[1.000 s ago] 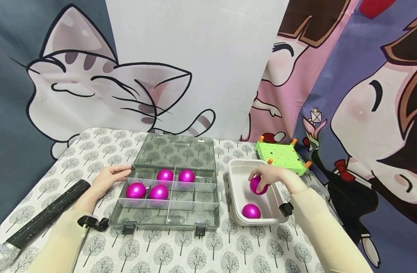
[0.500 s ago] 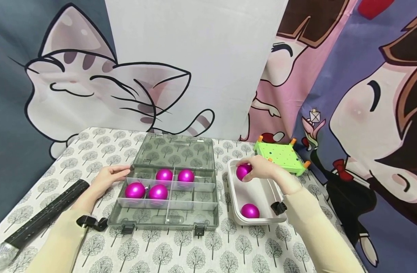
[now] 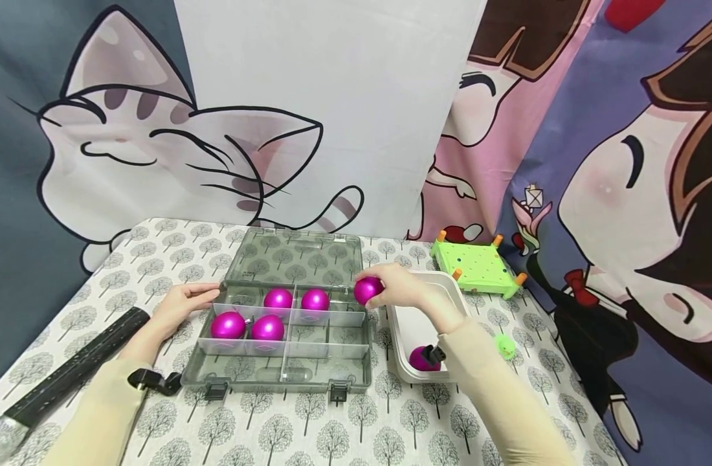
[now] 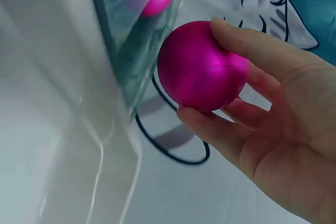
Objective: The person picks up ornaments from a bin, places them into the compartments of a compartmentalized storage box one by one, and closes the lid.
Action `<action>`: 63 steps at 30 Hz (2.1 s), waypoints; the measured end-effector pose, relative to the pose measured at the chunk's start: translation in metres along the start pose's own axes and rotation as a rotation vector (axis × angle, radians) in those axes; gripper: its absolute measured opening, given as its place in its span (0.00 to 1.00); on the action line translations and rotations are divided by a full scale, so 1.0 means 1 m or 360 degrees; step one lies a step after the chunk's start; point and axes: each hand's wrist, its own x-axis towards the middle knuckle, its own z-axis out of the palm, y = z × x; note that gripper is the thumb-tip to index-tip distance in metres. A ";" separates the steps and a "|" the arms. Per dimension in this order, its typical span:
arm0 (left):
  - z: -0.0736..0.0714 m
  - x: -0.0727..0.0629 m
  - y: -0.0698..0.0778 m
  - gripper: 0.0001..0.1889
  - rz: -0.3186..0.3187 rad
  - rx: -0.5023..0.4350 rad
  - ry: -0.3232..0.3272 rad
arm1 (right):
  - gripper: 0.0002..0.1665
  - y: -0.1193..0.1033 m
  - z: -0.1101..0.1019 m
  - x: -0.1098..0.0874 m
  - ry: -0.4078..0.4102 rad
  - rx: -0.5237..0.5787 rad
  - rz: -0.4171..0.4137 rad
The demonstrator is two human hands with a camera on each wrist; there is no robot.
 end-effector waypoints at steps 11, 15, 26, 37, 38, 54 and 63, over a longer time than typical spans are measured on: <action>0.000 0.000 0.000 0.27 0.0001 0.0040 0.0004 | 0.33 -0.026 0.027 0.025 0.0028 0.0174 -0.0137; 0.000 0.000 0.000 0.27 -0.0010 0.0046 0.0012 | 0.33 -0.032 0.033 0.029 0.0022 0.0208 -0.0163; -0.001 0.000 0.003 0.28 -0.0031 0.0030 0.0007 | 0.33 -0.047 0.039 0.035 -0.0026 0.0101 -0.0211; 0.000 0.000 0.002 0.28 -0.0027 0.0043 0.0004 | 0.34 -0.051 0.048 0.038 -0.0164 0.0099 -0.0344; 0.000 0.000 0.002 0.28 -0.0023 0.0045 0.0003 | 0.34 -0.052 0.049 0.039 -0.0174 0.0098 -0.0342; -0.001 -0.002 0.003 0.27 -0.0023 0.0052 -0.0001 | 0.34 -0.058 0.061 0.047 -0.0340 -0.0073 -0.0291; -0.001 -0.001 0.005 0.27 -0.0023 0.0060 -0.0001 | 0.34 -0.062 0.062 0.049 -0.0358 -0.0099 -0.0280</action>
